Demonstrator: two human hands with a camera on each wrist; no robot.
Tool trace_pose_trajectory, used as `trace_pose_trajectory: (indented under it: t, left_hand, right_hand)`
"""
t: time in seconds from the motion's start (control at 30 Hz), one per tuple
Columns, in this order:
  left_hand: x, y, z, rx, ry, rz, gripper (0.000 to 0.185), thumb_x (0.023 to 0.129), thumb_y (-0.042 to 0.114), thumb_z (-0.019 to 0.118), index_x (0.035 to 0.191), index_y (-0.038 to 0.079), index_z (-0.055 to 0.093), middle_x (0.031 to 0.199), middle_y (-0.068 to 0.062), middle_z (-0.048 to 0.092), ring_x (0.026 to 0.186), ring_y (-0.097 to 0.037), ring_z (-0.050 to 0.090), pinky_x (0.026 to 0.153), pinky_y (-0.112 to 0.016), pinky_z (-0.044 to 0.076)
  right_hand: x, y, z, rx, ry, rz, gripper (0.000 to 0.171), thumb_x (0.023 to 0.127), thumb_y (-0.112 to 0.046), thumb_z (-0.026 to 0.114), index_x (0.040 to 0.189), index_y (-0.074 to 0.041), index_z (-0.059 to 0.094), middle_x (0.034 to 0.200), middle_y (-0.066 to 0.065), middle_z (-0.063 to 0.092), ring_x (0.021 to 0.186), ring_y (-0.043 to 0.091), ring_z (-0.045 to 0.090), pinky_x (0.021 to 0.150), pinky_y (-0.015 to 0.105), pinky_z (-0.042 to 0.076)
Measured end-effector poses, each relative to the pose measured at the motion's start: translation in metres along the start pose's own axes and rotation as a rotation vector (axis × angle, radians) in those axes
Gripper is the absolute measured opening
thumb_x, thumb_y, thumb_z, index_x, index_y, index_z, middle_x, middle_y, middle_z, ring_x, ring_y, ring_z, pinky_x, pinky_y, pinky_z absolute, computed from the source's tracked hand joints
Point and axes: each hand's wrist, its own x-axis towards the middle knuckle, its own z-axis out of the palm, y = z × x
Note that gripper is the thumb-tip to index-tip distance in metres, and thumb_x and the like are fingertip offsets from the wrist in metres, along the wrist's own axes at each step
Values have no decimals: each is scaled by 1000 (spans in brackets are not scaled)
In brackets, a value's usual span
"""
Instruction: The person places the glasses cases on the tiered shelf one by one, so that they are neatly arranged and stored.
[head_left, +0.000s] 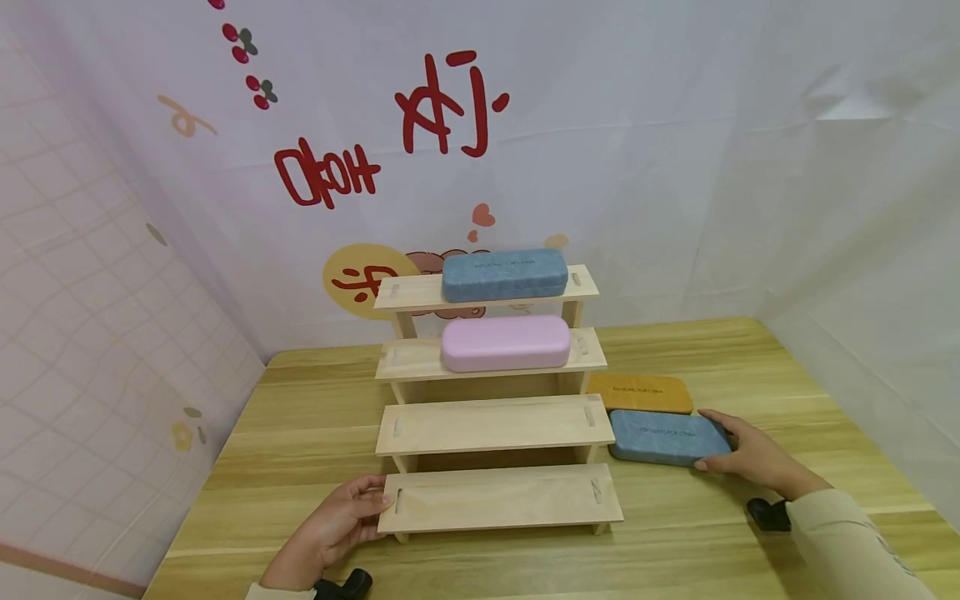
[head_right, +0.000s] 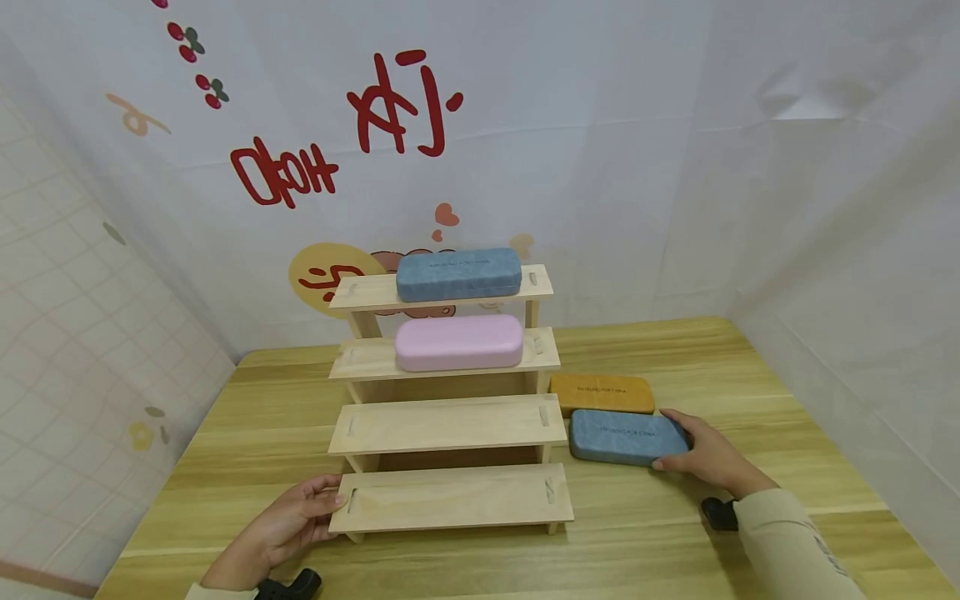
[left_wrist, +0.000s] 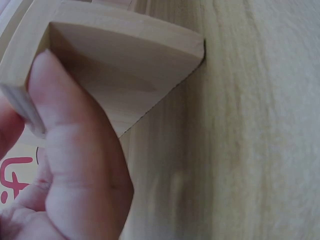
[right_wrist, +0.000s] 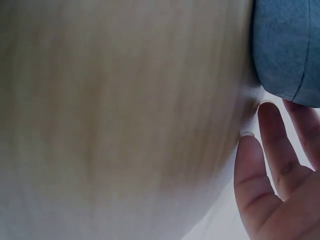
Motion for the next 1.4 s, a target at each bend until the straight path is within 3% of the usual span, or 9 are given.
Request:
trace_pose_trajectory:
  t: [0.33,0.7,1.0,1.4]
  left_hand:
    - [1,-1,-1,1,-3,3,56,89,11,54,131,-12,24,99,-5,55,81,-17,58,66,-29,48]
    - [1,0,0,-13,-8,-2,56,89,10,54,131,-12,24,98,-5,55,81,-17,58,65,-29,48]
    - [1,0,-1,-14,-3,-8,54,89,11,54,130,-11,26,98,-5,55,80,-17,58,64,-28,48]
    - [1,-1,0,-16,-2,-5,55,89,11,54,130,-11,25,97,-5,55,79,-16,59,63,-28,48]
  right_hand:
    - [2,2,-2,15,8,10,89,70,-35,75,137,1,28,133,35,26,112,52,35,80,55,38]
    - [-1,2,-2,116,7,41,81,74,-28,73,137,-3,28,134,31,26,112,50,35,77,51,41]
    - [-7,-2,-3,106,38,47,78,75,-28,73,136,-4,31,132,28,31,108,47,39,71,43,43]
    - [-26,-12,-18,235,61,60,78,81,-25,67,141,-6,21,140,29,14,113,53,35,71,38,47]
